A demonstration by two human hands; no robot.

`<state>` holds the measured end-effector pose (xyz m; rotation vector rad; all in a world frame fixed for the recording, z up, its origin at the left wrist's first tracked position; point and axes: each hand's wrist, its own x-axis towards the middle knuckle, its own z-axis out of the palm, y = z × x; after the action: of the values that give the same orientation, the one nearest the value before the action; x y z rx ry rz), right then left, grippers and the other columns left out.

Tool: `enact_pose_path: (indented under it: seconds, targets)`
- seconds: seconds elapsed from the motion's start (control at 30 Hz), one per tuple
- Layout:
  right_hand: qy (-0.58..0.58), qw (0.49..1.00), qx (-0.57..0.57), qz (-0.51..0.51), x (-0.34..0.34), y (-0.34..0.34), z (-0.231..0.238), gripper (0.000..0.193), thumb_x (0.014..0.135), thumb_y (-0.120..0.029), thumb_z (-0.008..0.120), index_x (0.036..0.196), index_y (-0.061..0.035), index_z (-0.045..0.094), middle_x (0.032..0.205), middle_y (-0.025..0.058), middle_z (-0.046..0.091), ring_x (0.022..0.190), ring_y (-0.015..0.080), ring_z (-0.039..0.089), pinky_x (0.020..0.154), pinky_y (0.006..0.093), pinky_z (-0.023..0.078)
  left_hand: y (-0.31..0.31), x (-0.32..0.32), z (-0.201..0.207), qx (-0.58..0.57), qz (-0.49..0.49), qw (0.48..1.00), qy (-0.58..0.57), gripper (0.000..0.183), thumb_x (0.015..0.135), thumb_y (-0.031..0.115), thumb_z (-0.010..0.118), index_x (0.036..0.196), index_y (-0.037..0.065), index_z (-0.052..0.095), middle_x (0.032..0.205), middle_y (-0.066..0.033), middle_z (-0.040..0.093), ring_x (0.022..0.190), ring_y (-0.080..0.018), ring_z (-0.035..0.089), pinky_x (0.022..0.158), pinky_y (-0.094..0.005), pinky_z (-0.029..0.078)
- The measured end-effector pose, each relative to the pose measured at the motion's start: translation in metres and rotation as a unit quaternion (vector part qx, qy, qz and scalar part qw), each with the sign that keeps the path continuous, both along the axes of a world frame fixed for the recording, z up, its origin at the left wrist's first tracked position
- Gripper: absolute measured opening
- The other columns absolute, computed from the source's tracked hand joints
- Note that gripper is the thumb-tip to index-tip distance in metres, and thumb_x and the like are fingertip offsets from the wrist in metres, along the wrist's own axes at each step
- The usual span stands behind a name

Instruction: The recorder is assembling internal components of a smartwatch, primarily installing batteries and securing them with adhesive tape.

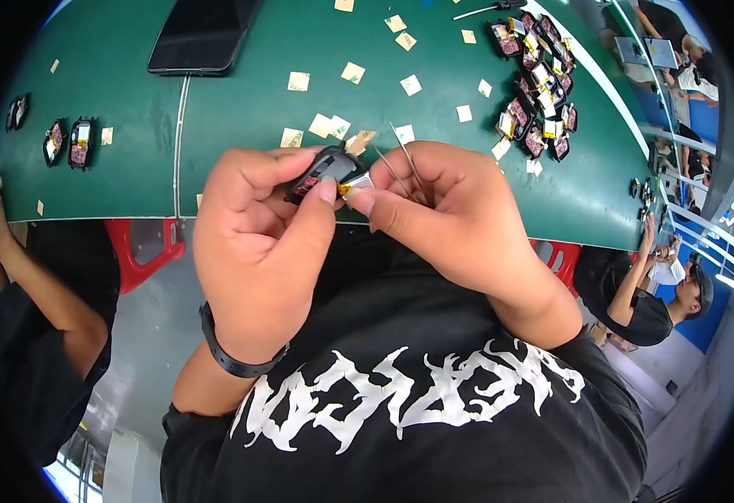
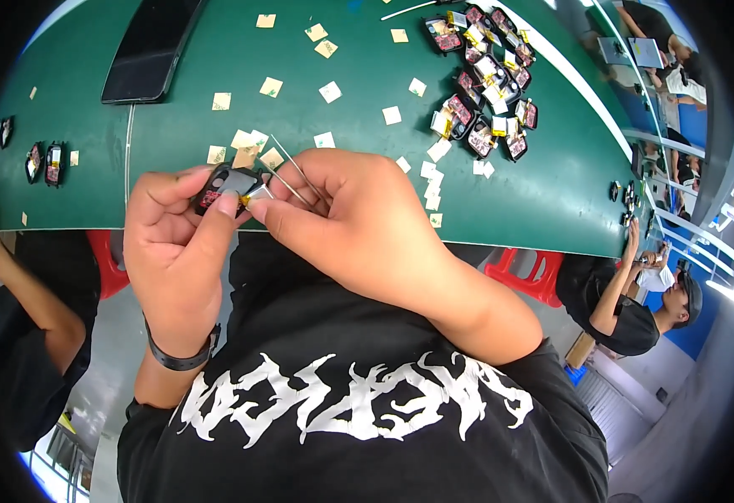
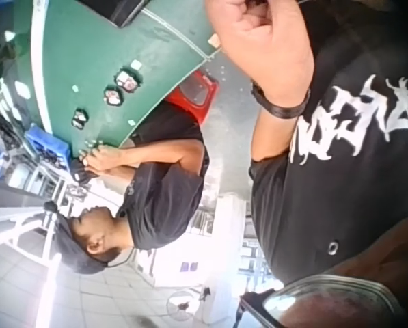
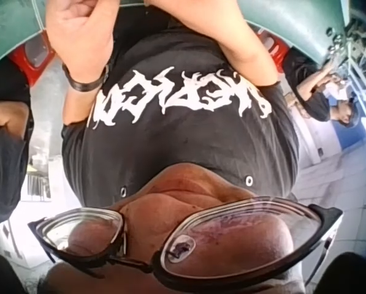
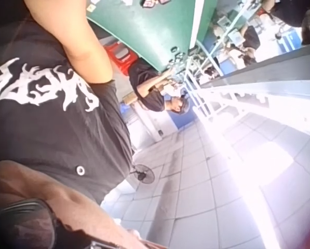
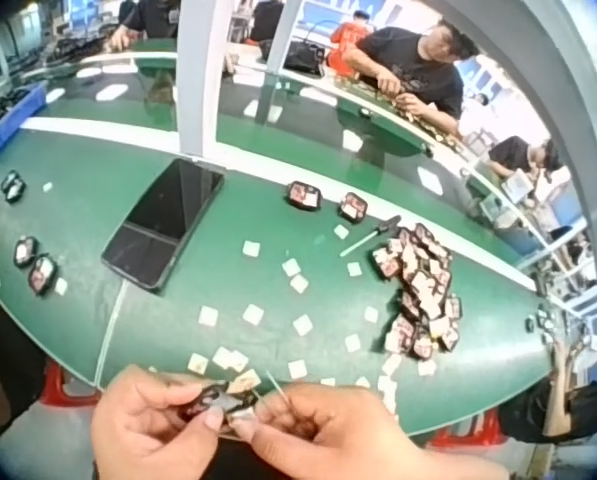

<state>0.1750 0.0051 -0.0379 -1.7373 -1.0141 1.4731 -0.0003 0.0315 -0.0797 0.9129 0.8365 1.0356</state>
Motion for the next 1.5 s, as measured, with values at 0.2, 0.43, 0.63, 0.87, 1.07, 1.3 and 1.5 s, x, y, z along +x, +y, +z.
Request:
enact_pose_path:
  seconds: [0.2, 0.43, 0.63, 0.87, 1.07, 1.3, 1.5]
  targets:
    - [-0.003, 0.993, 0.117, -0.025, 0.002, -0.003, -0.010, 0.014, 0.086, -0.010, 0.073, 0.082, 0.0006, 0.064, 0.059, -0.0029, 0.053, 0.054, 0.0027, 0.042, 0.048, 0.0237, 0.034, -0.002, 0.005, -0.004, 0.000, 0.008, 1.000, -0.013, 0.021, 0.092, -0.012, 0.058, 0.110, -0.001, 0.053, 0.111, -0.0126, 0.064, 0.093, -0.0109, 0.064, 0.072, -0.0212, 0.050]
    - [-0.128, 0.975, 0.175, 0.052, -0.001, 0.000, -0.015, 0.009, 0.083, -0.007, 0.074, 0.088, -0.0006, 0.068, 0.063, 0.0086, 0.060, 0.052, 0.0105, 0.050, 0.050, 0.0263, 0.042, -0.006, 0.001, -0.014, 0.009, -0.006, 1.000, -0.009, 0.023, 0.092, -0.013, 0.056, 0.111, -0.001, 0.052, 0.116, -0.0127, 0.063, 0.096, -0.0116, 0.063, 0.075, -0.0223, 0.050]
    - [-0.024, 0.993, 0.118, 0.005, -0.001, 0.000, -0.025, 0.010, 0.084, -0.009, 0.075, 0.090, -0.0004, 0.073, 0.071, 0.0113, 0.065, 0.056, 0.0154, 0.056, 0.053, 0.0286, 0.044, -0.005, 0.002, -0.016, 0.042, -0.034, 0.998, -0.011, 0.024, 0.093, -0.014, 0.053, 0.114, -0.003, 0.051, 0.121, -0.0146, 0.061, 0.103, -0.0145, 0.062, 0.088, -0.0275, 0.051]
    - [-0.069, 0.982, 0.159, 0.069, 0.004, 0.005, -0.026, 0.008, 0.084, -0.001, 0.076, 0.090, 0.0029, 0.073, 0.083, 0.0031, 0.067, 0.069, 0.0039, 0.056, 0.058, 0.0201, 0.045, -0.007, -0.005, -0.018, 0.023, -0.036, 0.999, -0.016, 0.026, 0.094, -0.009, 0.057, 0.118, -0.003, 0.051, 0.121, -0.0190, 0.062, 0.107, -0.0200, 0.064, 0.095, -0.0385, 0.056]
    - [-0.007, 0.992, 0.118, -0.044, 0.007, 0.014, -0.027, 0.022, 0.073, -0.012, 0.081, 0.078, 0.0002, 0.063, 0.061, -0.0005, 0.050, 0.059, 0.0079, 0.050, 0.053, 0.0251, 0.040, -0.006, -0.006, -0.012, -0.011, -0.073, 0.997, -0.032, 0.027, 0.095, -0.006, 0.055, 0.121, -0.004, 0.051, 0.119, -0.0200, 0.063, 0.109, -0.0241, 0.066, 0.093, -0.0410, 0.059]
    - [0.019, 0.996, 0.073, 0.048, 0.012, 0.017, -0.022, 0.020, 0.076, -0.010, 0.077, 0.086, 0.0007, 0.064, 0.059, -0.0004, 0.046, 0.055, 0.0073, 0.044, 0.051, 0.0260, 0.035, -0.005, -0.005, -0.010, 0.002, -0.080, 0.997, -0.017, 0.027, 0.095, -0.005, 0.056, 0.121, -0.004, 0.052, 0.124, -0.0231, 0.060, 0.112, -0.0261, 0.064, 0.092, -0.0409, 0.059]
    - [0.061, 0.989, 0.109, 0.075, 0.022, 0.011, -0.016, 0.022, 0.084, -0.008, 0.073, 0.101, 0.0032, 0.065, 0.068, -0.0016, 0.051, 0.062, 0.0039, 0.044, 0.054, 0.0222, 0.033, -0.001, -0.002, 0.001, 0.090, -0.095, 0.991, 0.039, 0.029, 0.097, -0.002, 0.055, 0.126, -0.006, 0.052, 0.134, -0.0225, 0.053, 0.112, -0.0227, 0.063, 0.088, -0.0343, 0.060]
